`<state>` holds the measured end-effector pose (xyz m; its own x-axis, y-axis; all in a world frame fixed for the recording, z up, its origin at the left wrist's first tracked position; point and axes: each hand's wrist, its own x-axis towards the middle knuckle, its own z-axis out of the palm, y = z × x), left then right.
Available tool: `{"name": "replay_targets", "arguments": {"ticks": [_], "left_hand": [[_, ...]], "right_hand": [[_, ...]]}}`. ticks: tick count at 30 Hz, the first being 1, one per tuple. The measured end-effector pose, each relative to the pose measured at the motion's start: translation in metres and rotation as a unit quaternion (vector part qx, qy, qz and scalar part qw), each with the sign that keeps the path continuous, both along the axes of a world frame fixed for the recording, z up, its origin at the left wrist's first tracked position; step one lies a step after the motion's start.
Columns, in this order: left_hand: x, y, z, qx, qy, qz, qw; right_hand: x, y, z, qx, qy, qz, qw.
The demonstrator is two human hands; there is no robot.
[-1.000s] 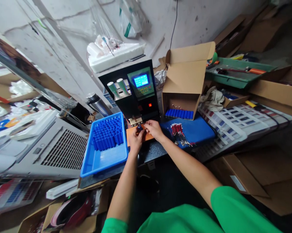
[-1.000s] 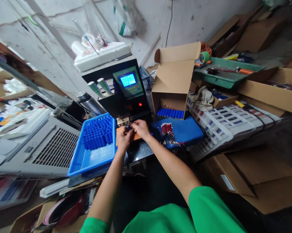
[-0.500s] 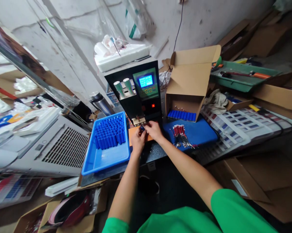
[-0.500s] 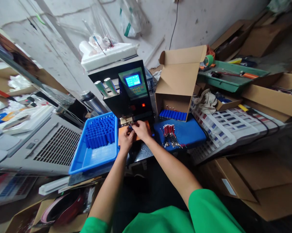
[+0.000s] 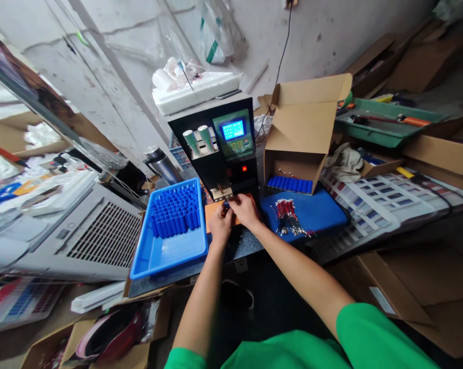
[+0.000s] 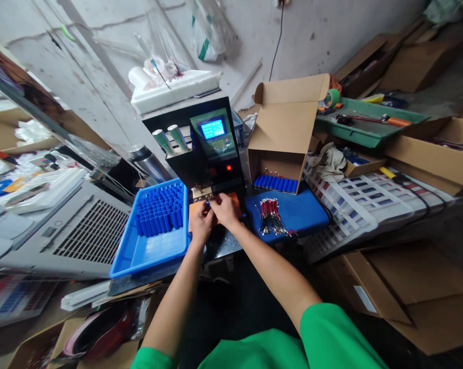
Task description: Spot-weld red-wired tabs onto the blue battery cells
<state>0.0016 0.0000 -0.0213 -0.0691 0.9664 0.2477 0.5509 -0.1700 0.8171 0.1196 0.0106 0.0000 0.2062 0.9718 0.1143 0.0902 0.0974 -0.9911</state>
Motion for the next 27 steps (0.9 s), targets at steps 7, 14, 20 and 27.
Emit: {"name": "replay_targets", "arguments": {"ticks": [7,14,20,27], "left_hand": [[-0.0017,0.0007,-0.0035,0.011,-0.004,-0.003,1.000],[-0.0014,0.0000,-0.0030,0.000,0.009,0.008,1.000],[-0.0004,-0.0014,-0.0005,-0.010,0.027,0.014,0.999],[-0.0005,-0.0021,-0.0002,-0.008,0.026,0.017,0.999]], "right_hand": [[0.0008,0.0030,-0.0057,0.013,-0.002,0.011,1.000],[0.0021,0.0026,-0.0075,0.013,-0.007,0.013,1.000],[0.0028,0.0012,-0.0071,0.021,-0.005,0.015,1.000],[0.0019,0.0011,-0.0078,0.025,-0.003,0.014,1.000]]}}
